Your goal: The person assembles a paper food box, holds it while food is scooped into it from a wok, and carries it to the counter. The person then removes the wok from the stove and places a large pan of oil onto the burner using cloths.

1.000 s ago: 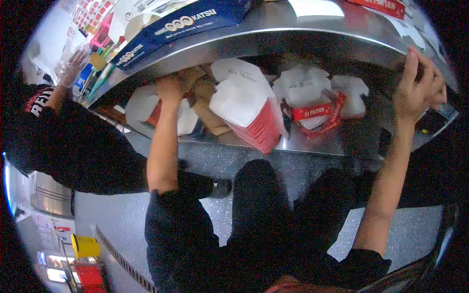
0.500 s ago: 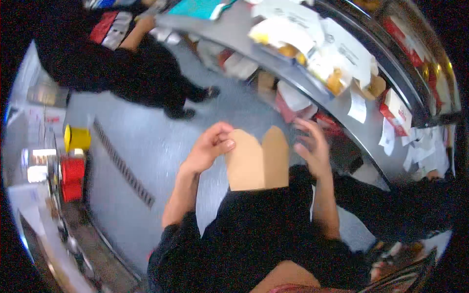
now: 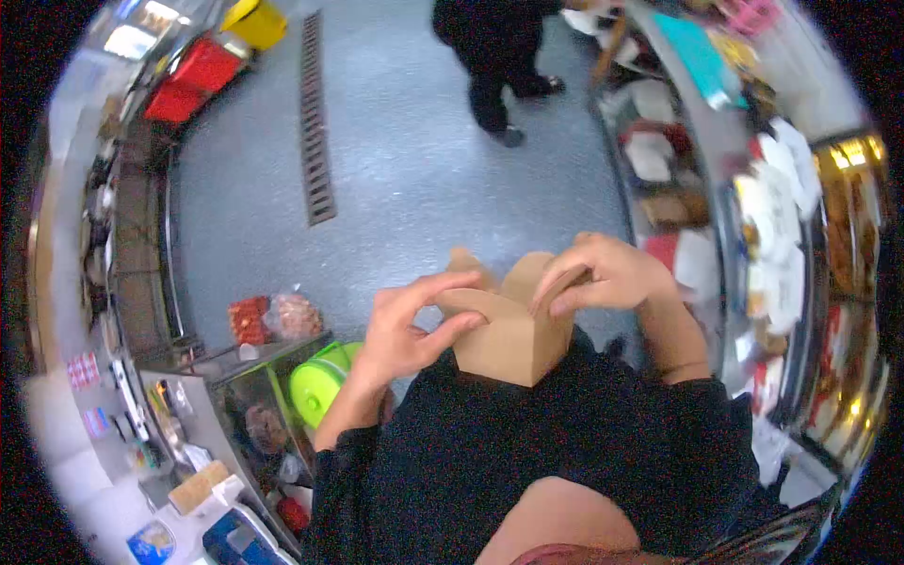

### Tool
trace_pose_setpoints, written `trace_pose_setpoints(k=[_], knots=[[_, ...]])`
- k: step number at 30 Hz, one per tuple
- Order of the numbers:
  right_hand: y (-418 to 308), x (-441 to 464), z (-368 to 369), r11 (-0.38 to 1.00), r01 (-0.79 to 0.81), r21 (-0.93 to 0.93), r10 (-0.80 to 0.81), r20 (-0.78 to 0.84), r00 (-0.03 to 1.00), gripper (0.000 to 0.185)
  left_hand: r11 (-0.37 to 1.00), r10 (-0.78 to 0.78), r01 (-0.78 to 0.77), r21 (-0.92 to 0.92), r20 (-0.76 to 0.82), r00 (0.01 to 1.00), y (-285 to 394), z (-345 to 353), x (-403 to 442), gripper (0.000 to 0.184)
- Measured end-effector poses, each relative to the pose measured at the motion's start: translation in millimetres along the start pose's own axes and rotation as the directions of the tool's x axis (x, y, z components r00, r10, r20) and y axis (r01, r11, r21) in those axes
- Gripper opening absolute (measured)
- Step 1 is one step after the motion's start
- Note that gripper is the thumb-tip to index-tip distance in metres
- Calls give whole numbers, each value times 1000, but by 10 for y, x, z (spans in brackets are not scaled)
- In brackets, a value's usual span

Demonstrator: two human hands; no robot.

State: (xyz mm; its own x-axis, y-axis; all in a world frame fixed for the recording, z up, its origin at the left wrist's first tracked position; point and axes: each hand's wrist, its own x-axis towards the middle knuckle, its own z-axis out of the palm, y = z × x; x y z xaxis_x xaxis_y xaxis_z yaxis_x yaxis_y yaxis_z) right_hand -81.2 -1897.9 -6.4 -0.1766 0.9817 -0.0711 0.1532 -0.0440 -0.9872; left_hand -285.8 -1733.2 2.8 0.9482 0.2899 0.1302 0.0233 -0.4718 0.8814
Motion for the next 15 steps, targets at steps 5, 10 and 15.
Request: trace_pose_setpoints(k=[5,10,15], knots=[[-5,1531,249,961,162,-224,-187,-93,978,20,945,213,-143,295,-218,953,-848,-990,-353,22],[73,2688,293,945,315,-92,-300,144,943,48,939,239,-129,319,-334,912,-1493,-1693,-574,23],[293,3750,127,988,-73,137,59,107,992,36,989,-109,138,44,-399,910,-2076,-2420,-270,26]])
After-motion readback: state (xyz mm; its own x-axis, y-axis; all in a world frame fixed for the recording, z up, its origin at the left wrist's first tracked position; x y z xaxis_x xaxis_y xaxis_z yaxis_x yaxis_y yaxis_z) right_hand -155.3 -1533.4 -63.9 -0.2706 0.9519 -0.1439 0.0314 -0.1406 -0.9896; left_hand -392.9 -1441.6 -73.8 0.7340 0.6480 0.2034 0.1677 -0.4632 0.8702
